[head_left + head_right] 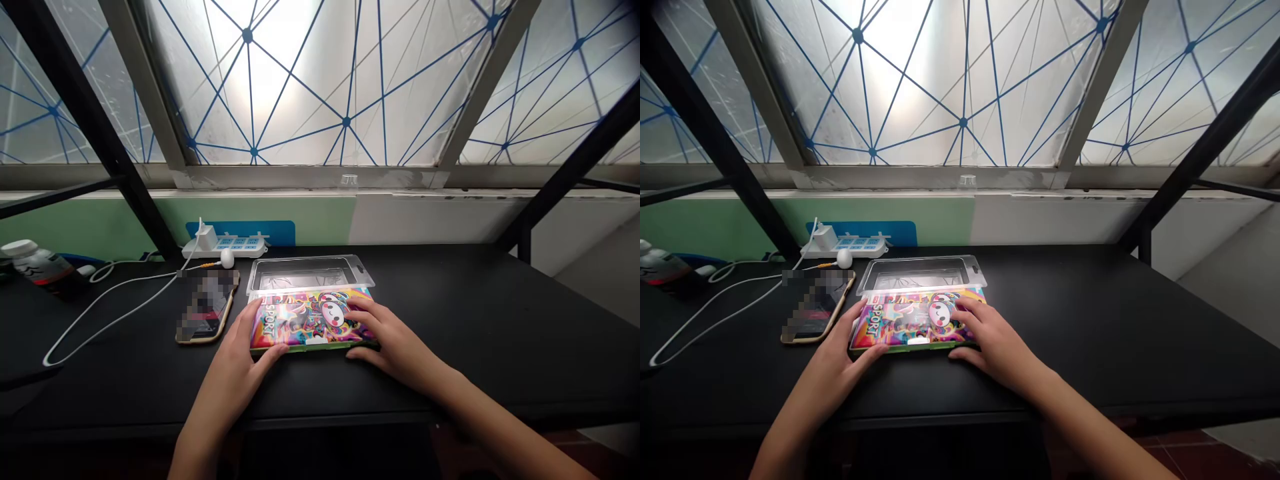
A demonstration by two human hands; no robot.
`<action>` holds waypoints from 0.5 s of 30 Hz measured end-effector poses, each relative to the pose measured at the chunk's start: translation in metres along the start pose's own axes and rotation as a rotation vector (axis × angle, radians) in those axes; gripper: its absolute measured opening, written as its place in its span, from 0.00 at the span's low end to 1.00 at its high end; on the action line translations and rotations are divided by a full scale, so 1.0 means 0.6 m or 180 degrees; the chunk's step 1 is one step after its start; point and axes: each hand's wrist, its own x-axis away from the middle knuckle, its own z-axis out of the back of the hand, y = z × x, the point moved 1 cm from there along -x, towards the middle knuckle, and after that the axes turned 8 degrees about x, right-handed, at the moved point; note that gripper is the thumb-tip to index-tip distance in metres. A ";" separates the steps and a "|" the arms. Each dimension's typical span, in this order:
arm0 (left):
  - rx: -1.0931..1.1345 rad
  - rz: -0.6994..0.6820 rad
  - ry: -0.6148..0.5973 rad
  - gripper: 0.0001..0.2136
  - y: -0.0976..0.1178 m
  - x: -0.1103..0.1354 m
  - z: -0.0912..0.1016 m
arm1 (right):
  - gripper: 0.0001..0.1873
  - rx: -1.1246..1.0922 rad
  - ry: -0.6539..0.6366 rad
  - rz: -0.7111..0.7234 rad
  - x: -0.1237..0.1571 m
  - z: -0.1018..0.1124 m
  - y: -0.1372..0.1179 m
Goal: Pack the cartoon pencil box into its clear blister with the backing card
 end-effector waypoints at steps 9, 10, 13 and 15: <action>0.0225 0.0223 -0.0118 0.39 -0.008 -0.004 -0.001 | 0.29 -0.0633 -0.0364 -0.0616 -0.002 0.017 0.026; 0.0248 0.0261 -0.0084 0.39 -0.008 -0.003 -0.001 | 0.28 -0.0708 -0.0353 -0.0620 -0.006 0.020 0.028; 0.0329 0.0353 -0.0051 0.42 -0.005 -0.002 -0.002 | 0.22 -0.1012 -0.0246 -0.0879 -0.017 0.029 0.038; 0.0371 0.0387 -0.0101 0.46 -0.004 0.000 -0.002 | 0.21 -0.1157 -0.0114 -0.1308 -0.023 0.030 0.048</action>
